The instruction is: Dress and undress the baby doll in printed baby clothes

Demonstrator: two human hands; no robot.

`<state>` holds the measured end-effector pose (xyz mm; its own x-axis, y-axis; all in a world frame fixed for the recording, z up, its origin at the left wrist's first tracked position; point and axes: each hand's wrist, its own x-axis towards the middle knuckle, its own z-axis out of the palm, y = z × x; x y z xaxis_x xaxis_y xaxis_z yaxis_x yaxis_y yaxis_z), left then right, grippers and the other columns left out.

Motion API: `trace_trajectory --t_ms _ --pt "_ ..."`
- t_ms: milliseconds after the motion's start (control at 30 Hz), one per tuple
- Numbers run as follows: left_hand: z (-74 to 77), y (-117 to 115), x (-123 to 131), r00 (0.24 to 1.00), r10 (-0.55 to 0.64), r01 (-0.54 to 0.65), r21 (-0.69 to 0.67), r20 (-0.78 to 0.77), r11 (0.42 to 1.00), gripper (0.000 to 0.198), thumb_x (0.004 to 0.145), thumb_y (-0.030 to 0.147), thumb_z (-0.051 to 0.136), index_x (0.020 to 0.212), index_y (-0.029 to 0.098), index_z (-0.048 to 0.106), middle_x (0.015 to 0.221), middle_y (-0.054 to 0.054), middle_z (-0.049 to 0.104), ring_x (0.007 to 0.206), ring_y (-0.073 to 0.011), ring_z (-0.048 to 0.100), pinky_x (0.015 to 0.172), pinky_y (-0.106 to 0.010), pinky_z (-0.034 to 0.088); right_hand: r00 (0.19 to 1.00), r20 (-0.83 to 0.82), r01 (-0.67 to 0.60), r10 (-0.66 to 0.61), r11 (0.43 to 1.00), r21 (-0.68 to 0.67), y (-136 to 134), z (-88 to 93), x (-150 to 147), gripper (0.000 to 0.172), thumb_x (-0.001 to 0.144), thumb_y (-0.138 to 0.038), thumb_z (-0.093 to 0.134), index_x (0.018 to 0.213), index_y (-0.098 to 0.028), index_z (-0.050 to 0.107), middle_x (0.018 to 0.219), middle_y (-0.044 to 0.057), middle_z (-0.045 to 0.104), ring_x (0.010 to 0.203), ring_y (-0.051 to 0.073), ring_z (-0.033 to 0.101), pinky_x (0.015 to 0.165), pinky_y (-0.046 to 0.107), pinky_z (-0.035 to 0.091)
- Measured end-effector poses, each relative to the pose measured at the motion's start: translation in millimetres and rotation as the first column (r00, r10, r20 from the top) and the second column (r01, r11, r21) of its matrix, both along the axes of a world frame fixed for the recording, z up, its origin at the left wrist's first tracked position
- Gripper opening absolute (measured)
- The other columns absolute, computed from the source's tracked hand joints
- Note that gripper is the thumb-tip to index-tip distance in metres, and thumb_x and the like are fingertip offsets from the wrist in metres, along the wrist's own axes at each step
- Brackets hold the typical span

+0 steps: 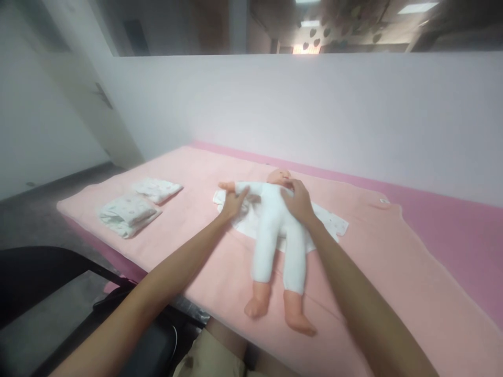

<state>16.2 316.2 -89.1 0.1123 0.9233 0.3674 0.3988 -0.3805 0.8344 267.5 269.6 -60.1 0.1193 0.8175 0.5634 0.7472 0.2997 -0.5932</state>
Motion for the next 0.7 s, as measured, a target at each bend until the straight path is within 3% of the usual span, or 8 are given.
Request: trace_trajectory --t_ms 100,167,200,267,333,433,600,700 --pt "10.0 -4 0 0.954 0.278 -0.290 0.121 0.109 0.949 0.077 0.097 0.048 0.066 0.156 0.020 0.026 0.156 -0.018 0.048 0.140 -0.0240 0.053 0.115 -0.040 0.047 0.991 0.088 0.098 -0.099 0.995 0.009 -27 -27.9 37 0.036 0.099 -0.040 0.050 0.123 -0.020 0.068 0.122 0.014 0.071 0.114 0.031 0.066 0.104 0.048 0.050" --pt "19.5 -11 -3 0.902 0.429 -0.429 0.216 0.050 0.877 0.080 0.094 0.040 0.069 0.157 0.023 0.023 0.164 -0.018 0.037 0.149 -0.0273 0.041 0.123 -0.045 0.036 0.976 0.200 0.084 -0.089 0.996 0.030 -41 -46.1 53 0.039 0.099 -0.040 0.050 0.128 -0.021 0.067 0.128 0.015 0.070 0.120 0.033 0.062 0.108 0.051 0.047" --pt "24.8 -16 -4 0.899 0.438 -0.418 0.269 -0.015 0.868 0.072 0.095 0.038 0.067 0.155 0.025 0.029 0.164 -0.016 0.037 0.151 -0.0287 0.038 0.125 -0.048 0.032 0.967 0.240 0.077 -0.085 0.996 0.043 -46 -53.3 58 0.040 0.099 -0.040 0.050 0.131 -0.022 0.067 0.132 0.015 0.069 0.124 0.035 0.061 0.110 0.053 0.045" --pt "35.8 -23 0 0.930 0.314 -0.229 0.370 -0.189 0.901 0.048 0.098 0.035 0.061 0.144 0.028 0.046 0.160 -0.011 0.046 0.150 -0.0292 0.038 0.126 -0.048 0.028 0.957 0.273 0.079 -0.094 0.995 0.066 -51 -62.2 61 0.042 0.098 -0.040 0.052 0.134 -0.023 0.065 0.137 0.014 0.067 0.128 0.036 0.058 0.112 0.055 0.042" --pt "47.0 -27 13 0.928 0.084 0.076 0.404 -0.363 0.912 0.031 0.101 0.037 0.056 0.131 0.028 0.058 0.152 -0.008 0.055 0.145 -0.0272 0.044 0.125 -0.044 0.031 0.956 0.273 0.086 -0.105 0.993 0.080 -52 -64.5 60 0.042 0.097 -0.039 0.054 0.135 -0.024 0.064 0.139 0.013 0.067 0.130 0.036 0.057 0.112 0.054 0.042" --pt "63.6 -24 52 0.806 -0.185 0.402 0.290 -0.562 0.869 0.033 0.104 0.039 0.046 0.129 0.025 0.063 0.145 -0.008 0.062 0.137 -0.0252 0.052 0.119 -0.040 0.039 0.956 0.276 0.081 -0.102 0.993 0.086 -52 -61.0 57 0.039 0.097 -0.035 0.054 0.133 -0.024 0.064 0.139 0.012 0.067 0.129 0.035 0.057 0.111 0.051 0.043" --pt "80.2 -8 133 0.476 -0.266 0.492 0.002 -0.838 0.871 0.051 0.097 0.046 0.054 0.136 0.014 0.065 0.150 -0.018 0.061 0.144 -0.0351 0.049 0.119 -0.049 0.037 0.946 0.299 0.109 -0.123 0.992 0.065 -50 -54.2 56 0.028 0.099 -0.030 0.050 0.123 -0.023 0.063 0.130 0.013 0.069 0.119 0.035 0.058 0.102 0.048 0.044" --pt "74.3 -2 168 0.365 -0.209 0.466 -0.016 -0.907 0.885 0.054 0.093 0.045 0.059 0.134 0.011 0.069 0.149 -0.024 0.061 0.144 -0.0399 0.048 0.118 -0.053 0.036 0.937 0.313 0.145 -0.156 0.988 0.058 -47 -54.7 57 0.026 0.101 -0.029 0.047 0.121 -0.023 0.061 0.121 0.013 0.070 0.112 0.035 0.058 0.095 0.047 0.045"
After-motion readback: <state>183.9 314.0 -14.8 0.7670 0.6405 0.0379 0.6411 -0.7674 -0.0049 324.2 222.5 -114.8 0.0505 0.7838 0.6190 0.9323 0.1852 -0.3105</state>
